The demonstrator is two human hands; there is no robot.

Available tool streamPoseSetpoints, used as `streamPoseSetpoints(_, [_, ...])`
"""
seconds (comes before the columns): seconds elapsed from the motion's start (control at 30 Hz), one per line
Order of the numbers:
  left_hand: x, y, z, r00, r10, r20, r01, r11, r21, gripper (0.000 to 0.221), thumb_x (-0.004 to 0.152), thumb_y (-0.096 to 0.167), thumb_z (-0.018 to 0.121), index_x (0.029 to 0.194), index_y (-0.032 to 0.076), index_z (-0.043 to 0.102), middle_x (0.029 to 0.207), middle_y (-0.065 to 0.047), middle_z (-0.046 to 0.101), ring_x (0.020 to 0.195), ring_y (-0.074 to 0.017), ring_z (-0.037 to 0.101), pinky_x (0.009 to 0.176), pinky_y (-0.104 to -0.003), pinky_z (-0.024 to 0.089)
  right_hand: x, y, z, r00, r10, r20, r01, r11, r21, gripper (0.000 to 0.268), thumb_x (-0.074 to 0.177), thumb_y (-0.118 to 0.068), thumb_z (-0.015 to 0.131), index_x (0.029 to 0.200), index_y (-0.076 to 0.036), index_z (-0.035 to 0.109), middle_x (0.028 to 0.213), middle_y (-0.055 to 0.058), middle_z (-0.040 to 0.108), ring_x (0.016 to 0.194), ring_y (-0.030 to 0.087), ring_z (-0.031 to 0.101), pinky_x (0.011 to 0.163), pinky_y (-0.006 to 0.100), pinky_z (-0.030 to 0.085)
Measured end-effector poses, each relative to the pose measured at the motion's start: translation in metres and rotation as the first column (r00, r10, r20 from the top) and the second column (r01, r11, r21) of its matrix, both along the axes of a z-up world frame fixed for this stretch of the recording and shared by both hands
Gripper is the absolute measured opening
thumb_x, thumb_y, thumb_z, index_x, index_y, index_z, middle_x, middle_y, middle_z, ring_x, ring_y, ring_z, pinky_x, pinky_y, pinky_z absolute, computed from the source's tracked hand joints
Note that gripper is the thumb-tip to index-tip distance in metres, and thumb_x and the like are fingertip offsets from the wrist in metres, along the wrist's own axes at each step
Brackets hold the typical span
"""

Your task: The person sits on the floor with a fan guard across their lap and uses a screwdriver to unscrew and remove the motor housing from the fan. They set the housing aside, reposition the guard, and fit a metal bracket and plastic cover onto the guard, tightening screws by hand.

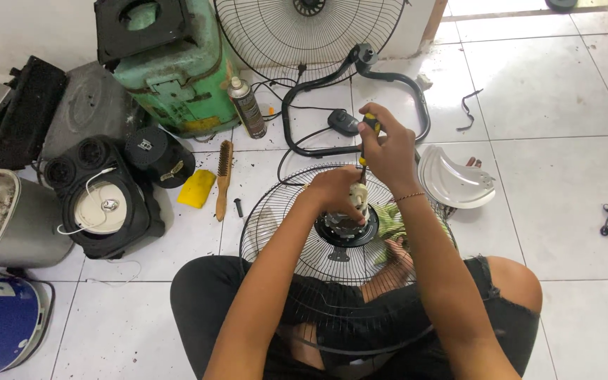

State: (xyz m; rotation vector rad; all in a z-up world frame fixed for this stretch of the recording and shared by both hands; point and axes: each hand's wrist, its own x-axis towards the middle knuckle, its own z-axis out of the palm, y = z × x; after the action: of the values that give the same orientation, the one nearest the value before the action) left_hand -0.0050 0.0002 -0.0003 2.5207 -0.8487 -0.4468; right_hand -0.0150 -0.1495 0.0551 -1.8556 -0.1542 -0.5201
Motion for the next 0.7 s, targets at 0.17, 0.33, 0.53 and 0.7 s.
streamPoseSetpoints(0.17, [-0.002,0.001,0.008,1.0,-0.016,-0.011,0.016,1.0,-0.016,0.087,0.042,0.052,0.094,0.115,0.013,0.067,0.12,-0.004,0.068,0.109,-0.0275,0.069,0.089,-0.04,0.055,-0.005,-0.006,0.0,0.996,0.048,-0.07,-0.047,0.999,0.004,0.032,0.103,-0.012,0.062,0.135,-0.007,0.059,0.089,0.009,0.07,0.073,0.013,0.074,0.058,0.027,0.057])
streamPoseSetpoints(0.33, [0.001,0.003,0.002,1.0,-0.022,0.001,0.022,0.999,-0.042,0.088,0.042,0.051,0.095,0.115,0.012,0.067,0.121,-0.005,0.068,0.112,-0.0283,0.068,0.091,-0.04,0.054,-0.006,-0.014,-0.02,0.983,0.167,-0.075,-0.158,0.981,0.112,0.051,0.1,-0.015,0.061,0.146,-0.008,0.042,0.093,0.007,0.071,0.077,0.012,0.072,0.062,0.025,0.058])
streamPoseSetpoints(0.53, [0.005,0.002,-0.001,0.999,-0.035,-0.018,0.033,0.992,-0.123,0.1,0.04,0.049,0.096,0.126,0.013,0.06,0.126,-0.006,0.065,0.113,-0.0297,0.065,0.092,-0.04,0.053,0.0,-0.02,-0.071,0.952,0.241,-0.19,-0.233,0.97,0.066,0.021,0.106,-0.016,0.06,0.117,0.002,0.059,0.095,0.01,0.073,0.085,0.015,0.074,0.069,0.027,0.06])
streamPoseSetpoints(0.7, [0.005,0.003,-0.007,0.998,-0.057,0.029,0.059,0.996,-0.066,0.096,0.042,0.052,0.096,0.125,0.016,0.064,0.126,-0.007,0.064,0.115,-0.0305,0.064,0.092,-0.043,0.053,-0.032,-0.022,-0.033,0.99,0.139,-0.031,-0.104,0.858,0.502,0.022,0.107,-0.025,0.049,0.119,-0.007,0.052,0.087,0.002,0.066,0.064,0.01,0.066,0.053,0.026,0.058])
